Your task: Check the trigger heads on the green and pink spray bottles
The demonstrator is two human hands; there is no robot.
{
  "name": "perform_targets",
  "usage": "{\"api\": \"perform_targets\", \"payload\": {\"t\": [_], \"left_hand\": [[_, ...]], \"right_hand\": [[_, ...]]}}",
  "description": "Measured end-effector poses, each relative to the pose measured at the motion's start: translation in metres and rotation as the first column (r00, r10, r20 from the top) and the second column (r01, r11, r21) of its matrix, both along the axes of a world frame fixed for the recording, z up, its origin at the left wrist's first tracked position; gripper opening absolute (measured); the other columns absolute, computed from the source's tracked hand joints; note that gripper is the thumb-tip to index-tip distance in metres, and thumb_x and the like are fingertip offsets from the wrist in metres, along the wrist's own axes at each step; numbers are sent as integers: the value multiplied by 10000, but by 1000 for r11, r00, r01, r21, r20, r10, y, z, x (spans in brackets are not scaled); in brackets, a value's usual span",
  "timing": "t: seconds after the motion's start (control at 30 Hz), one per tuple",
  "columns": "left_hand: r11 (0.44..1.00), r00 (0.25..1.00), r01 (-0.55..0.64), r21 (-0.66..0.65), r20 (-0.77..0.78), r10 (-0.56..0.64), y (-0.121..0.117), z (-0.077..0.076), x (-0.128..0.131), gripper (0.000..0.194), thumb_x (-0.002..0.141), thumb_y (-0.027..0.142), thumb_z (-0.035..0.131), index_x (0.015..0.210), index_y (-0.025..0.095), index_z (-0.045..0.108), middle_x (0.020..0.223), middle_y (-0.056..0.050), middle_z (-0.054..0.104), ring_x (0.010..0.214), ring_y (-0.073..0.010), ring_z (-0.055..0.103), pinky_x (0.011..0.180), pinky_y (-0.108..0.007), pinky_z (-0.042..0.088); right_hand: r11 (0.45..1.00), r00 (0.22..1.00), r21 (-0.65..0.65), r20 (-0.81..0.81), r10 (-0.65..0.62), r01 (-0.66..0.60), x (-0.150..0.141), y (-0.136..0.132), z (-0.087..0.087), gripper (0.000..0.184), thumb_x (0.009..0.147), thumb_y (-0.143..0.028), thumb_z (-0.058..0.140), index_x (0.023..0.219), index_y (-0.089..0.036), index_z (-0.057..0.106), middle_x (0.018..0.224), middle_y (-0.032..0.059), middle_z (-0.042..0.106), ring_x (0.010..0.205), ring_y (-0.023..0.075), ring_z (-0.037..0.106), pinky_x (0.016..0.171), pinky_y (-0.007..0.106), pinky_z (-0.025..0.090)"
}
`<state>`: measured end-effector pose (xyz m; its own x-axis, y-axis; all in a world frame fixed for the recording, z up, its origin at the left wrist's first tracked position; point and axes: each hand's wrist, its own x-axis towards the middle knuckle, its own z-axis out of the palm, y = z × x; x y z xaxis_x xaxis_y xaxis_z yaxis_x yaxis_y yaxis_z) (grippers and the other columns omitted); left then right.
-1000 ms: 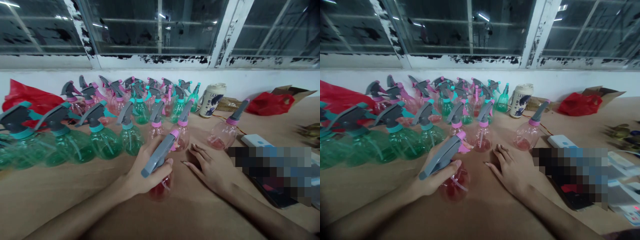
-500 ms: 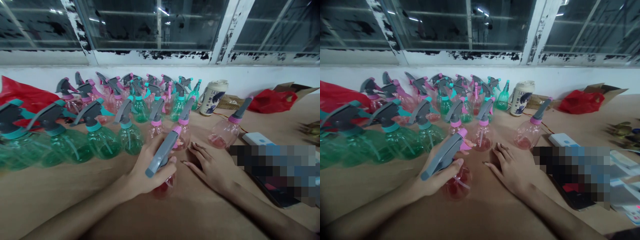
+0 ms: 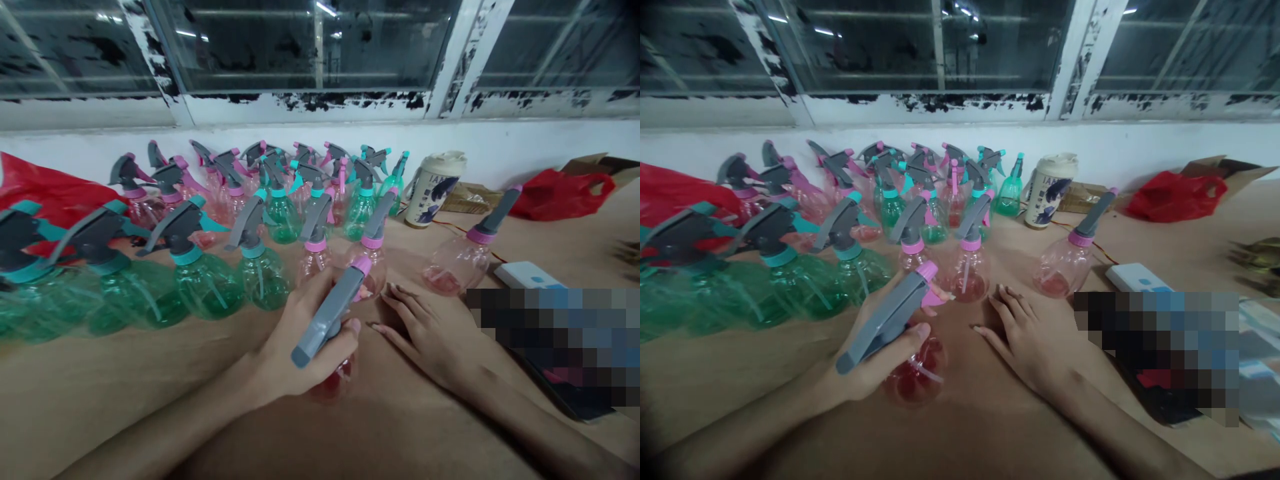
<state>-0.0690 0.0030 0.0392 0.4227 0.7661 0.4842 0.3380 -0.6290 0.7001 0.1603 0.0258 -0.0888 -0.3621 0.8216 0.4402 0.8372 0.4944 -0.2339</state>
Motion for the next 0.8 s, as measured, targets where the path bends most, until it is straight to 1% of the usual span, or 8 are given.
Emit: {"api": "perform_targets", "payload": {"t": [0.1,0.2,0.33,0.4,0.53,0.63,0.73,0.8], "left_hand": [[999,999,34,14,-24,-34,1,3,-1,115,750,174,487,827,231,425,670,36,468,555,-148,499,535,-311,419],[998,998,42,41,-37,-40,1,5,-1,107,762,144,497,787,219,425,706,32,463,591,-135,497,569,-298,428],[998,998,54,-18,-13,-54,-1,5,-1,95,790,136,480,812,211,425,703,32,483,604,-128,517,582,-281,444],[999,999,45,-19,-17,-45,-1,5,0,87,798,137,477,800,210,430,721,23,493,619,-129,523,587,-283,443],[997,999,48,52,-16,-47,1,3,0,102,783,149,484,757,217,413,720,24,452,601,-129,483,572,-291,423],[998,1000,6,68,-12,-5,1,0,1,77,768,171,497,797,217,443,717,23,445,600,-138,474,566,-302,411],[999,1000,-21,48,-13,22,-1,-3,0,114,766,185,498,879,201,506,758,-3,505,655,-161,524,612,-323,437],[999,1000,-18,48,-8,18,-1,-5,0,158,767,192,499,920,191,537,828,-30,555,715,-180,559,667,-342,457]], "right_hand": [[1000,1000,-1,17,1,-1,0,-1,0,545,877,-502,434,1254,-112,490,1312,178,507,1254,299,416,1021,489,364],[1000,1000,4,17,8,-8,0,-1,0,545,880,-503,428,1252,-109,491,1314,184,505,1256,302,413,1020,497,362],[1000,1000,19,3,8,-8,0,-1,0,537,877,-512,426,1243,-126,501,1308,183,509,1249,304,424,1011,503,370],[1000,1000,23,1,9,-9,0,-1,0,538,877,-518,420,1237,-128,507,1302,184,514,1244,306,429,1008,505,373],[1000,1000,17,-1,7,-7,0,-1,0,532,879,-516,416,1239,-134,506,1305,181,512,1244,309,430,1004,509,375],[1000,1000,8,-9,5,-5,1,0,0,518,876,-508,426,1258,-164,493,1317,163,507,1246,306,431,1004,516,374],[1000,1000,0,1,15,-15,3,0,0,531,875,-507,428,1277,-164,476,1327,157,500,1260,301,416,1011,508,371],[1000,1000,-3,20,21,-21,4,-1,1,549,875,-510,428,1285,-146,468,1333,163,494,1272,298,401,1019,499,367]]}}
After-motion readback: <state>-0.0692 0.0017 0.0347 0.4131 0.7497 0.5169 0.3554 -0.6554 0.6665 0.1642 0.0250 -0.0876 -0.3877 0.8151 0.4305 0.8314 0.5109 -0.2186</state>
